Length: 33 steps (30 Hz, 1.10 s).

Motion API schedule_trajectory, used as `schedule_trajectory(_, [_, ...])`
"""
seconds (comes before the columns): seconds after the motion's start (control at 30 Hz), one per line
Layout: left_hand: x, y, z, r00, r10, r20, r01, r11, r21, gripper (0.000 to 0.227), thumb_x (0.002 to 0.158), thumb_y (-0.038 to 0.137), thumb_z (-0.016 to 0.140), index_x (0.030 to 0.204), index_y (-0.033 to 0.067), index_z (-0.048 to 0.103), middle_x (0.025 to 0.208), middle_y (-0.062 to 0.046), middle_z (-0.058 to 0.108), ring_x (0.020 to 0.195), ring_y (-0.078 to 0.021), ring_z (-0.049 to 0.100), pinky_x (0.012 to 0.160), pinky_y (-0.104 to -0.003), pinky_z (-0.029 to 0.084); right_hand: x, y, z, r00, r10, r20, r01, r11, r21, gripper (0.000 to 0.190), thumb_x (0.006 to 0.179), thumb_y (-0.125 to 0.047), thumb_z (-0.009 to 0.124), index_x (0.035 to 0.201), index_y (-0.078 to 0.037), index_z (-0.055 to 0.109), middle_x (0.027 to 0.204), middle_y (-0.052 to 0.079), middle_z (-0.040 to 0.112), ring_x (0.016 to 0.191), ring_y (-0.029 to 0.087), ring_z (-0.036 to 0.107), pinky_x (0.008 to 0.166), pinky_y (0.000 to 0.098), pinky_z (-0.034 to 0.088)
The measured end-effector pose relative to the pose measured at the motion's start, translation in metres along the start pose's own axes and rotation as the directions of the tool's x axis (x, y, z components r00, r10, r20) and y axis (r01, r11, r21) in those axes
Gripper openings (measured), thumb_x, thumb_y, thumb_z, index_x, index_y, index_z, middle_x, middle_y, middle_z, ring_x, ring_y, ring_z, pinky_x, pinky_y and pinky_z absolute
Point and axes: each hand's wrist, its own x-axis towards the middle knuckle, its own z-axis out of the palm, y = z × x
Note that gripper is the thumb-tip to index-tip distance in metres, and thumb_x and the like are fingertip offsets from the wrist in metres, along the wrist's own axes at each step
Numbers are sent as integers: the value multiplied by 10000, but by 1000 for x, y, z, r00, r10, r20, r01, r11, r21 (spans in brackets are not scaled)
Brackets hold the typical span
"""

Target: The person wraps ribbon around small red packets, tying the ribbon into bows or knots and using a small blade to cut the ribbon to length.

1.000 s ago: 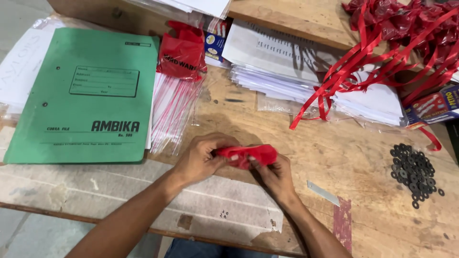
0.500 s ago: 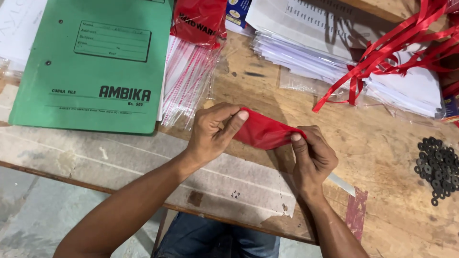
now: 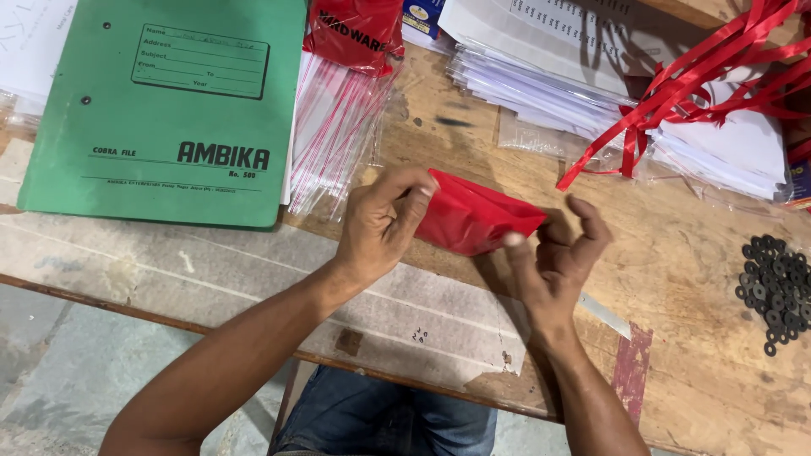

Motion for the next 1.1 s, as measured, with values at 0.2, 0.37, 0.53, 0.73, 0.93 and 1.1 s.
schedule_trajectory(0.2, [1, 2, 0, 997, -43, 70, 31, 988, 154, 216, 994, -52, 544, 1075, 52, 715, 964, -47, 710, 732, -74, 637, 678, -245, 554, -12, 30, -11, 999, 40, 16, -39, 998, -46, 403, 1108, 76, 556, 1380, -111, 324, 998, 63, 614, 830, 87, 519, 755, 229, 437])
schedule_trajectory(0.37, [5, 19, 3, 993, -86, 75, 80, 993, 85, 188, 971, 35, 634, 1143, 44, 708, 1104, -67, 692, 900, -111, 659, 719, -255, 584, -6, 28, -15, 994, -83, 65, 96, 966, -239, 174, 1096, 102, 518, 1139, -30, 624, 872, 36, 569, 762, 79, 479, 703, 215, 399])
schedule_trajectory(0.53, [3, 14, 5, 999, 15, 47, -26, 967, 253, 286, 903, 136, 813, 1173, 82, 734, 1064, -54, 712, 998, -153, 678, 801, -268, 615, 2, -7, 1, 984, -127, 123, 152, 961, -229, 221, 1049, 74, 606, 1265, 51, 645, 1089, 66, 606, 974, 106, 533, 888, 240, 427])
schedule_trajectory(0.73, [2, 15, 4, 991, 131, 26, -131, 916, 379, 338, 863, 46, 835, 1186, 79, 739, 1022, -39, 734, 959, -170, 670, 812, -292, 609, -1, -5, 0, 998, -53, 22, 57, 968, -244, 247, 1008, 41, 688, 1252, 51, 653, 1177, 73, 588, 976, 107, 538, 775, 212, 437])
schedule_trajectory(0.93, [3, 20, 1, 975, 219, 42, -209, 832, 514, 227, 842, 18, 856, 1045, 64, 767, 975, -43, 738, 904, -184, 657, 778, -309, 562, 2, -11, 0, 952, -261, 162, 307, 785, -538, 199, 1029, 30, 732, 1214, 24, 658, 1147, 96, 639, 1005, 198, 573, 812, 287, 505])
schedule_trajectory(1.1, [13, 35, 1, 974, 224, 24, -200, 810, 551, 155, 806, 15, 843, 932, 61, 765, 973, -89, 708, 917, -243, 626, 764, -340, 541, 3, -14, 1, 948, -234, 218, 319, 708, -630, 152, 1015, 6, 730, 1128, 8, 629, 1087, 122, 620, 995, 246, 581, 856, 344, 500])
